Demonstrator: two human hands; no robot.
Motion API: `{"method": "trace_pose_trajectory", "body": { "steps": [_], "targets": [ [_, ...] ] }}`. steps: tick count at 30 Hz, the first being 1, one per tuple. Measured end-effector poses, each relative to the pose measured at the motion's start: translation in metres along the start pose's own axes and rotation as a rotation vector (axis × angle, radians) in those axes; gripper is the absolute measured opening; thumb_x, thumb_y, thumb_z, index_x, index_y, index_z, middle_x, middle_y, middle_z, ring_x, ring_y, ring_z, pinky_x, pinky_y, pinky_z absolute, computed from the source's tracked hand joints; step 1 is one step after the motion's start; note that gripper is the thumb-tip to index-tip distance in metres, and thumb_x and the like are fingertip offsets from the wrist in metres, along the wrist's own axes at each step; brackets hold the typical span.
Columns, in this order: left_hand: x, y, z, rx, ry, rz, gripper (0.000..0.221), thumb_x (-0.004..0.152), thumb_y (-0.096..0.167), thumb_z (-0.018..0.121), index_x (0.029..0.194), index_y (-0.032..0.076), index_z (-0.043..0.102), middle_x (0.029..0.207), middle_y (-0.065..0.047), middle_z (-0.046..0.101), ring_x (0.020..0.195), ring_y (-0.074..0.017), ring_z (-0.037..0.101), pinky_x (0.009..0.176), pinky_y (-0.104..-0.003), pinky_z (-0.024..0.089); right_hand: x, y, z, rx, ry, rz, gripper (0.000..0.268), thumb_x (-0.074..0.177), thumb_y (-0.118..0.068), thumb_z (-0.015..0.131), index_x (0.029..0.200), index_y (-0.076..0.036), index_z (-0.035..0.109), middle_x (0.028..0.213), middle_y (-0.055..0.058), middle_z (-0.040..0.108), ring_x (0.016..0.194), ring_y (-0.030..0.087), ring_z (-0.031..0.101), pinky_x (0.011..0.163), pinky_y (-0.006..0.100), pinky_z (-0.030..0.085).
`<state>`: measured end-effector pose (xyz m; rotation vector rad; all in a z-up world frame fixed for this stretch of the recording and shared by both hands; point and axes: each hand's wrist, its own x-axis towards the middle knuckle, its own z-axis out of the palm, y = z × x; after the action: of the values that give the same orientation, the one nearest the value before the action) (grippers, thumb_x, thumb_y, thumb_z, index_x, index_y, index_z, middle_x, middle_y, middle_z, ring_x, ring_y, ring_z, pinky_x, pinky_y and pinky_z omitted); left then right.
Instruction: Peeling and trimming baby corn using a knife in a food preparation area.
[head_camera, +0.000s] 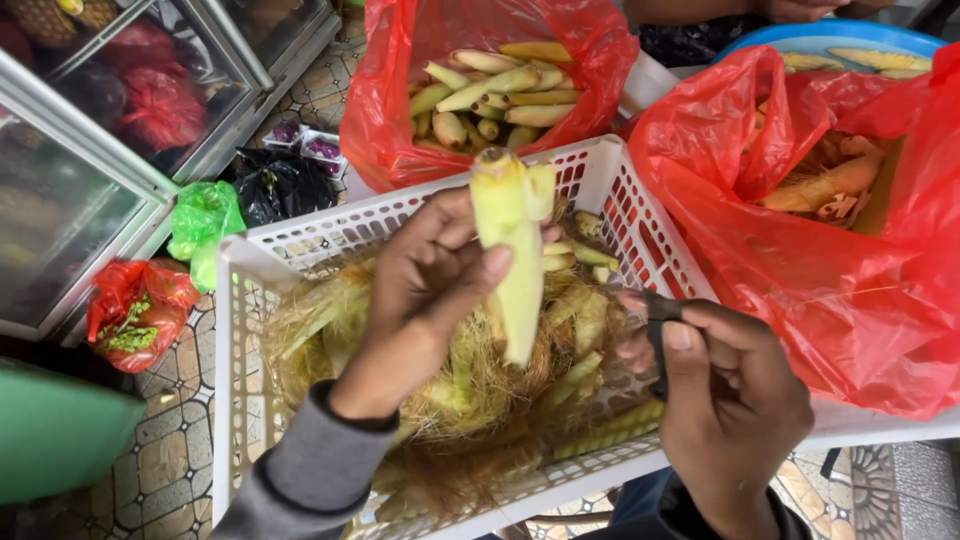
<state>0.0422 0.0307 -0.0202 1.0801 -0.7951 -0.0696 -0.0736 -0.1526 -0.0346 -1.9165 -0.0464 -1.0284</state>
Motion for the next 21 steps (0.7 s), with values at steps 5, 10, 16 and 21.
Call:
{"method": "trace_pose_trajectory", "body": {
  "steps": [5,10,16,21],
  "targets": [
    [-0.005,-0.001,0.016,0.058,0.052,0.018,0.035,0.097,-0.001,0.069,0.128,0.003,0.054,0.130,-0.014,0.067,0.118,-0.0254,0.070,0.107,-0.036,0.061,0.010,-0.014,0.014,-0.050,-0.101,-0.148,0.015,0.104,0.002,0.057,0.116,0.010,0.059,0.107,0.024,0.075,0.079,0.023,0.081,0.060,0.027,0.064],
    [-0.007,0.001,0.022,0.101,0.075,0.015,0.040,0.091,-0.007,0.073,0.125,0.004,0.054,0.125,-0.010,0.067,0.118,-0.0220,0.069,0.109,-0.033,0.059,0.009,-0.018,0.020,-0.174,-0.054,-0.231,0.012,0.100,0.006,0.067,0.111,0.011,0.070,0.089,0.021,0.077,0.077,0.022,0.079,0.064,0.028,0.060],
    [-0.009,0.001,0.023,0.129,0.076,0.015,0.045,0.089,-0.013,0.071,0.126,0.003,0.053,0.126,-0.011,0.065,0.119,-0.0228,0.068,0.111,-0.035,0.058,0.011,-0.021,0.021,-0.189,-0.030,-0.264,0.010,0.103,0.004,0.064,0.108,0.012,0.068,0.086,0.021,0.075,0.070,0.023,0.076,0.066,0.034,0.058],
    [-0.009,-0.001,0.023,0.107,0.087,-0.016,0.045,0.087,-0.013,0.072,0.125,0.002,0.053,0.125,-0.013,0.066,0.118,-0.0237,0.068,0.109,-0.035,0.059,0.010,-0.018,0.019,-0.211,-0.034,-0.259,0.011,0.101,0.006,0.069,0.112,0.008,0.070,0.088,0.019,0.077,0.074,0.021,0.078,0.068,0.033,0.060]
  ]
}}
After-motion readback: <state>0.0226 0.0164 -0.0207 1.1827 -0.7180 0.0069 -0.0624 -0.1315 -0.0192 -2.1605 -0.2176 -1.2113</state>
